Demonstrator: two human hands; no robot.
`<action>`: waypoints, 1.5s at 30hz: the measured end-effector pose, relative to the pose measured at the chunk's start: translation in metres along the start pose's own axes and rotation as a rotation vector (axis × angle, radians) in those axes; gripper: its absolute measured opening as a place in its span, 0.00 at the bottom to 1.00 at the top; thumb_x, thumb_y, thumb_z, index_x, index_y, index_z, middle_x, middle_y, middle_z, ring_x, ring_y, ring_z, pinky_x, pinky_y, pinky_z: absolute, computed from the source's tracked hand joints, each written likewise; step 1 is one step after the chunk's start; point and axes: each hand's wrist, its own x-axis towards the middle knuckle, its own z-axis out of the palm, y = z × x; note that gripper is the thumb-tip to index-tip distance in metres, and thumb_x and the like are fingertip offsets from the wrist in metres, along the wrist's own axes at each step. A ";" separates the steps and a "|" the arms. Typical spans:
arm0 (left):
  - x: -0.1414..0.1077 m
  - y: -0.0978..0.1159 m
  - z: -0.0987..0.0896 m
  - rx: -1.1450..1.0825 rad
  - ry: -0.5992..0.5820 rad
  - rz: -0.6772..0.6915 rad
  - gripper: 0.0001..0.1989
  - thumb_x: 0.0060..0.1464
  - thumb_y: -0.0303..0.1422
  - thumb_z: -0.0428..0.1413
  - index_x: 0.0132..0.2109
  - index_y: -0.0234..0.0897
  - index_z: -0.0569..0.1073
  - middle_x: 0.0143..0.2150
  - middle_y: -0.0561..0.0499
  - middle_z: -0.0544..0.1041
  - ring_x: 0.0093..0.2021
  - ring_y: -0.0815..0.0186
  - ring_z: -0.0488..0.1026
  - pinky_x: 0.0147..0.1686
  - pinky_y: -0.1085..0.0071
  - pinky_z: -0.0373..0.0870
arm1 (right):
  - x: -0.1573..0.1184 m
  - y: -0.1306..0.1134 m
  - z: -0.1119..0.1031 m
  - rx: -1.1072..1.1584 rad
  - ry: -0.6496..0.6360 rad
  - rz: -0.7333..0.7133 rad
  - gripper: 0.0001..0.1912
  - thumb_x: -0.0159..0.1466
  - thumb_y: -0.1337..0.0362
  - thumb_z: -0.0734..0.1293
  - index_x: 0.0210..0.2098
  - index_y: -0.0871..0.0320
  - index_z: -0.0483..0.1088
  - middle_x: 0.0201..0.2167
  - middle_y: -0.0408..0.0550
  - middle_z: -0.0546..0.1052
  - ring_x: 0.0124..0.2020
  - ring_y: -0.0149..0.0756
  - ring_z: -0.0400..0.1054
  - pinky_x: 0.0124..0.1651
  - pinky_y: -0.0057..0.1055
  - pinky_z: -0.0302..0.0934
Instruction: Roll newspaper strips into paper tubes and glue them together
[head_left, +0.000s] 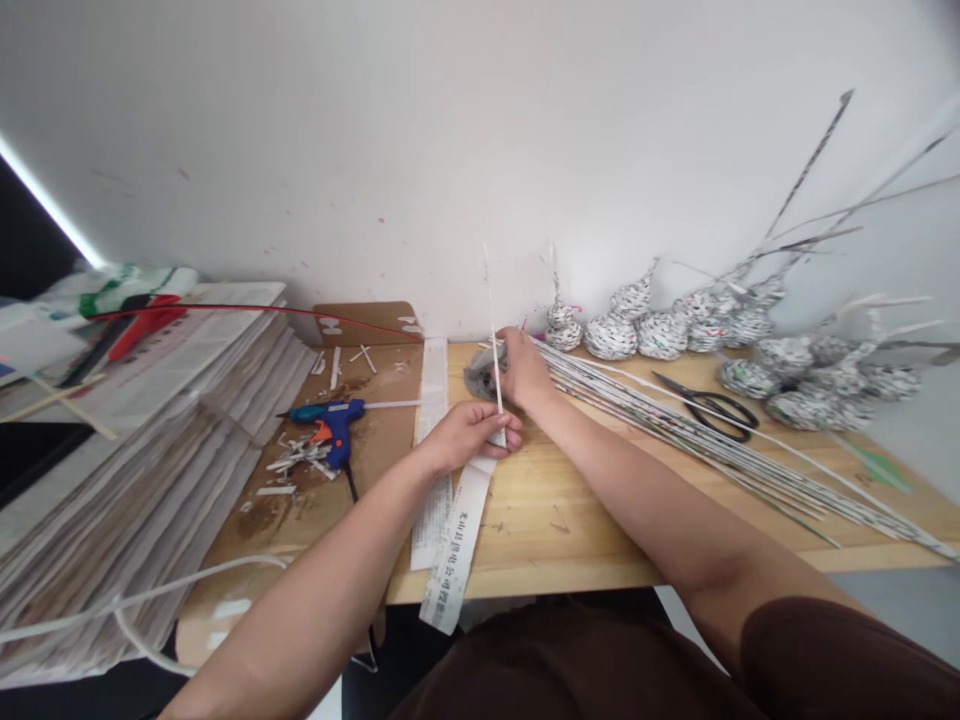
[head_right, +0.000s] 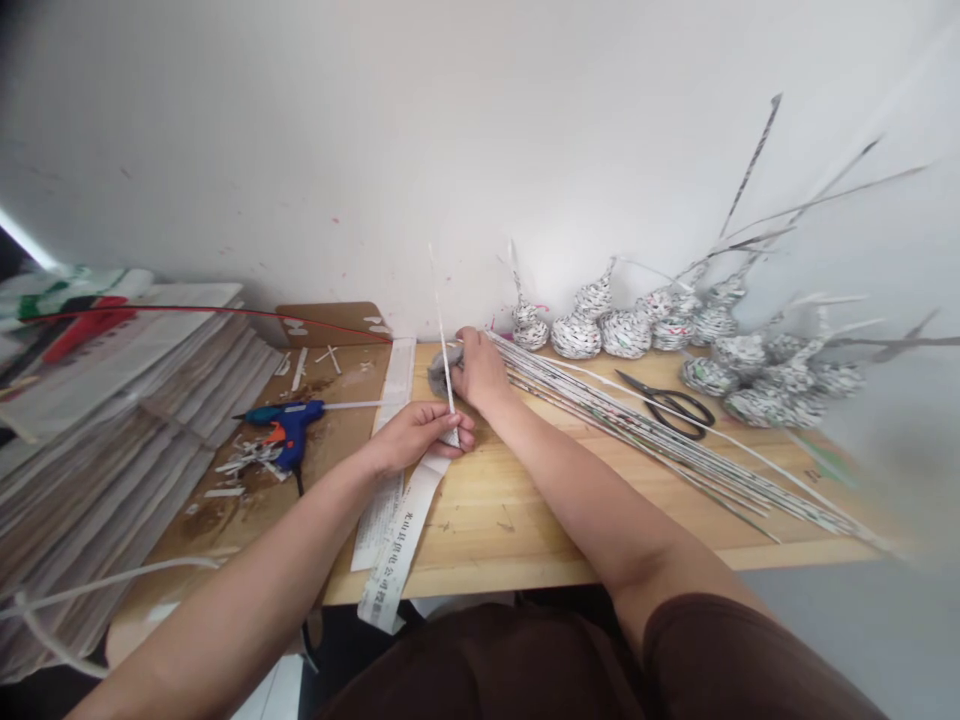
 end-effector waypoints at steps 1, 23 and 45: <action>0.000 0.001 0.000 0.008 -0.007 -0.004 0.18 0.53 0.43 0.57 0.40 0.30 0.75 0.34 0.44 0.77 0.37 0.66 0.75 0.40 0.67 0.73 | -0.001 -0.001 0.001 0.023 -0.043 -0.060 0.25 0.58 0.69 0.63 0.55 0.64 0.62 0.50 0.61 0.70 0.50 0.47 0.64 0.52 0.39 0.56; 0.000 -0.002 -0.001 0.035 -0.062 -0.042 0.18 0.53 0.44 0.57 0.40 0.31 0.75 0.35 0.45 0.78 0.38 0.65 0.75 0.41 0.66 0.72 | -0.013 0.030 0.014 0.219 0.031 -0.096 0.18 0.68 0.60 0.55 0.48 0.60 0.70 0.47 0.54 0.74 0.49 0.41 0.67 0.52 0.37 0.60; 0.000 -0.003 -0.003 0.074 -0.069 -0.037 0.17 0.55 0.44 0.56 0.40 0.32 0.75 0.35 0.45 0.78 0.39 0.66 0.75 0.41 0.67 0.72 | -0.005 0.018 0.022 0.052 -0.138 -0.191 0.14 0.61 0.59 0.66 0.44 0.55 0.75 0.49 0.55 0.72 0.48 0.45 0.66 0.51 0.40 0.58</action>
